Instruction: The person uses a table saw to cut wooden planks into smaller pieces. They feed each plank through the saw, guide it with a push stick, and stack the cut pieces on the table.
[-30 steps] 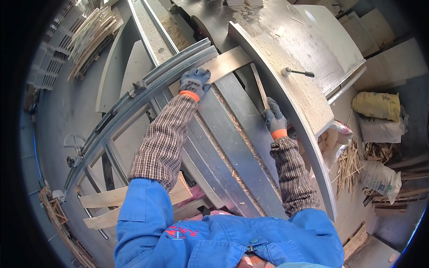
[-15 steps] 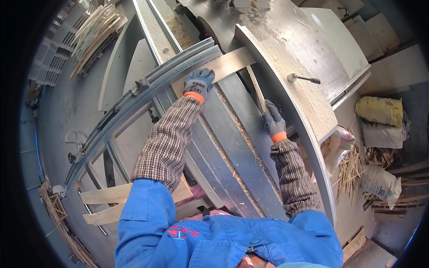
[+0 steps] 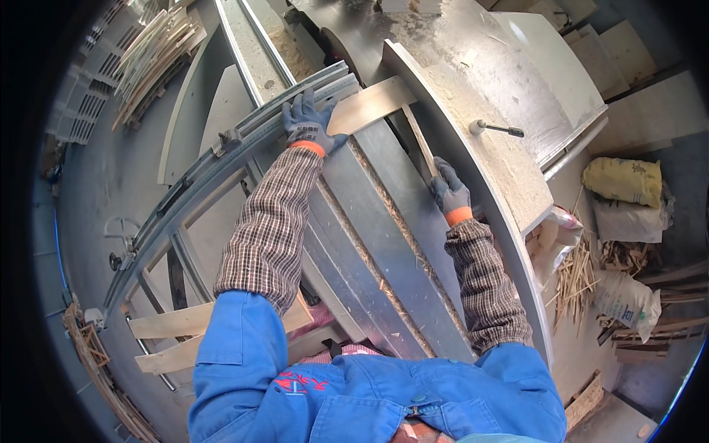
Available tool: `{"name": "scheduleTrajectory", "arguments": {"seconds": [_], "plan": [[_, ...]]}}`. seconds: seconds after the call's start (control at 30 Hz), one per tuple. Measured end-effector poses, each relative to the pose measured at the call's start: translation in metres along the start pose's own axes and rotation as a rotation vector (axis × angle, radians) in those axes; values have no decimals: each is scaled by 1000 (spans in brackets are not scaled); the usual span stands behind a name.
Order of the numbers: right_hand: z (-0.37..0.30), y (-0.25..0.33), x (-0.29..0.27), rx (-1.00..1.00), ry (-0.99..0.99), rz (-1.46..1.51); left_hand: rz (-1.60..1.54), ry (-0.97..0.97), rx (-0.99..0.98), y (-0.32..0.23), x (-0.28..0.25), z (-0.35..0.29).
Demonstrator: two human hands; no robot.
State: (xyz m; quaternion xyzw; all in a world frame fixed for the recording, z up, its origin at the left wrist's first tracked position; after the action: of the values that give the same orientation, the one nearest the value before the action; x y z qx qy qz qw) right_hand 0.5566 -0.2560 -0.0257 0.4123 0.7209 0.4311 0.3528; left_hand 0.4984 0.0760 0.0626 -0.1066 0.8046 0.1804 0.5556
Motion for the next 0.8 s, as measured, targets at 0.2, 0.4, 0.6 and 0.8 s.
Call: {"name": "scheduleTrajectory", "arguments": {"seconds": [0.2, 0.4, 0.6, 0.8], "plan": [[2, -3, -2, 113, 5, -72, -9, 50, -23, -2, 1, 3], [11, -6, 1, 38, 5, -88, 0, 33, -26, 0, 5, 6], [16, -15, 1, 64, 10, -99, 6, 39, -21, 2, 8, 10], [24, -21, 6, 51, 17, -85, -23, 36, -35, 4, 9, 13]]}}
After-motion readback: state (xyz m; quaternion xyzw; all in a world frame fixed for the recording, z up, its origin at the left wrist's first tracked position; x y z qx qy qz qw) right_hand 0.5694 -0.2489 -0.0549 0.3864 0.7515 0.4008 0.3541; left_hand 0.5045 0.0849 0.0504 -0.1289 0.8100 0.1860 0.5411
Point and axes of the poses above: each hand's wrist, its own z-axis towards the middle knuckle, its own x-axis out of the palm, y = z × x, the point moved 5 cm from there along z, towards the middle knuckle, and after that the axes turned 9 degrees about x, right-handed, at the moved point
